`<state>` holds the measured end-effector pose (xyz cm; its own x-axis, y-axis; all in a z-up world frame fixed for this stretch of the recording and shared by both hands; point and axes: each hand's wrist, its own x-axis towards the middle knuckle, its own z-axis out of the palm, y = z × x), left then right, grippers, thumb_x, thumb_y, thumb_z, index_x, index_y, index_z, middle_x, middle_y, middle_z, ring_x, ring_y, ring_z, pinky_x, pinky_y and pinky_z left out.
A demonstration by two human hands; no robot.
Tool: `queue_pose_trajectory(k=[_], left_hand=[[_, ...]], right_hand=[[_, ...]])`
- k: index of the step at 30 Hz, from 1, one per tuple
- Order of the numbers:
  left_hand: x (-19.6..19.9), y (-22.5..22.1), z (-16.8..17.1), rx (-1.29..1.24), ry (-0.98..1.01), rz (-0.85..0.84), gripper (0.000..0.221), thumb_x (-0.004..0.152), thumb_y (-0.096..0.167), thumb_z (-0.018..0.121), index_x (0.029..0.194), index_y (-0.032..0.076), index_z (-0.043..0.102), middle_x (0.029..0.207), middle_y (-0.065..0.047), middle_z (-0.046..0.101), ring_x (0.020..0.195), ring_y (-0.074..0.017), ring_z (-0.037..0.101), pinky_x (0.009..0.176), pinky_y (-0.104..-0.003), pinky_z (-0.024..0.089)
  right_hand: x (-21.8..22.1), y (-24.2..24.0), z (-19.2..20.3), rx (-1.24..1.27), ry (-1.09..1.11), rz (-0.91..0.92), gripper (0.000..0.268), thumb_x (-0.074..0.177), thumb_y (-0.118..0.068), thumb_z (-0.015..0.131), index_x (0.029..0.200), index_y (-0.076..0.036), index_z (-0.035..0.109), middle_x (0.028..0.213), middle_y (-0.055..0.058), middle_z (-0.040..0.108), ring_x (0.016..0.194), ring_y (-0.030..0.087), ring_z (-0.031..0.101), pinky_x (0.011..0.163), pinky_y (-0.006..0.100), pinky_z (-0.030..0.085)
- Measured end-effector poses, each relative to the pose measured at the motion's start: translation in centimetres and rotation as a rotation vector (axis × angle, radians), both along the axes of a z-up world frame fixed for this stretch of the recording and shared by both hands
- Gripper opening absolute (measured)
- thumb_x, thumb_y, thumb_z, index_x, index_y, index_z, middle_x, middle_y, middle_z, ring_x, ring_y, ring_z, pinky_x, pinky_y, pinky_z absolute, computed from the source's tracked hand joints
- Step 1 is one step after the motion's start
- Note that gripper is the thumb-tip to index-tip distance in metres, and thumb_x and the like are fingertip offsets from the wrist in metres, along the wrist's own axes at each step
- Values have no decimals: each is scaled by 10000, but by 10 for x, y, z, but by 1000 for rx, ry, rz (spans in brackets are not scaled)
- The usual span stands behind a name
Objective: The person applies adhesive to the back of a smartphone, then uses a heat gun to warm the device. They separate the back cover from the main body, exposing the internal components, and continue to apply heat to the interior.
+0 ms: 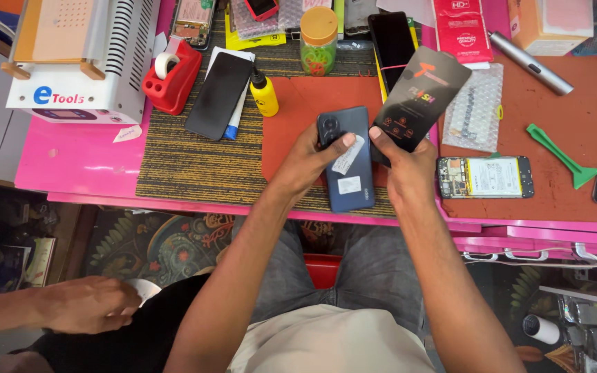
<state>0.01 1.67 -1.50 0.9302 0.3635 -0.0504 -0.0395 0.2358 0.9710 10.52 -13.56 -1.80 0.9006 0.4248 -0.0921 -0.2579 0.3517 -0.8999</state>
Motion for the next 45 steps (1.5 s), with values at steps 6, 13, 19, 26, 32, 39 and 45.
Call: queue_pose_trajectory(k=[6,13,19,26,32,39,45], left_hand=[[17,-13,-17,-293,-154,131,480,979,236,760,1328,-21,554,1098,-55,658,987,-141,655,853,-312,576],[17,-8,8,-642,-261,-133,525,1027,361,619,1494,161,483,1092,-67,643,959,-162,692,853,-362,610],[26,-10,0,-639,-241,-126,531,1056,457,530,1470,129,484,1008,-75,631,861,-174,699,780,-405,653],[25,-15,-6,-576,-211,-33,457,1066,343,547,1448,91,544,992,-55,652,844,-133,674,742,-341,617],[28,-12,-12,-508,-176,8,483,1076,292,569,1497,57,552,1065,-66,664,893,-133,668,780,-316,585],[19,-8,-10,-748,-298,-140,540,1053,375,571,1527,137,467,1089,-99,645,895,-230,708,828,-459,634],[23,-3,-26,-1027,-332,-48,639,1071,517,471,1543,87,457,1187,-126,675,1026,-272,717,925,-475,601]], right_hand=[[-2,10,2,-2,-5,-30,247,872,19,801,1081,-51,690,1023,24,716,936,119,687,883,278,554],[-6,12,9,7,-31,6,147,916,-49,786,1031,-67,696,921,-7,703,768,78,641,652,227,489],[-6,18,-5,-9,-35,-83,182,900,-47,814,1025,-82,687,868,-28,688,666,59,600,517,207,417],[-1,28,-4,82,28,-101,255,869,28,784,1068,-90,676,924,-27,702,773,96,673,650,249,545],[7,28,-13,1,89,-88,223,896,19,771,1061,-76,655,858,-19,687,651,106,607,508,249,420],[13,20,33,-219,-293,-21,258,987,-149,774,1191,-68,638,1107,43,666,987,139,645,812,277,540],[-9,54,93,-394,-991,-119,344,1039,-274,746,1289,-58,651,1112,83,677,1024,200,689,934,341,555]])
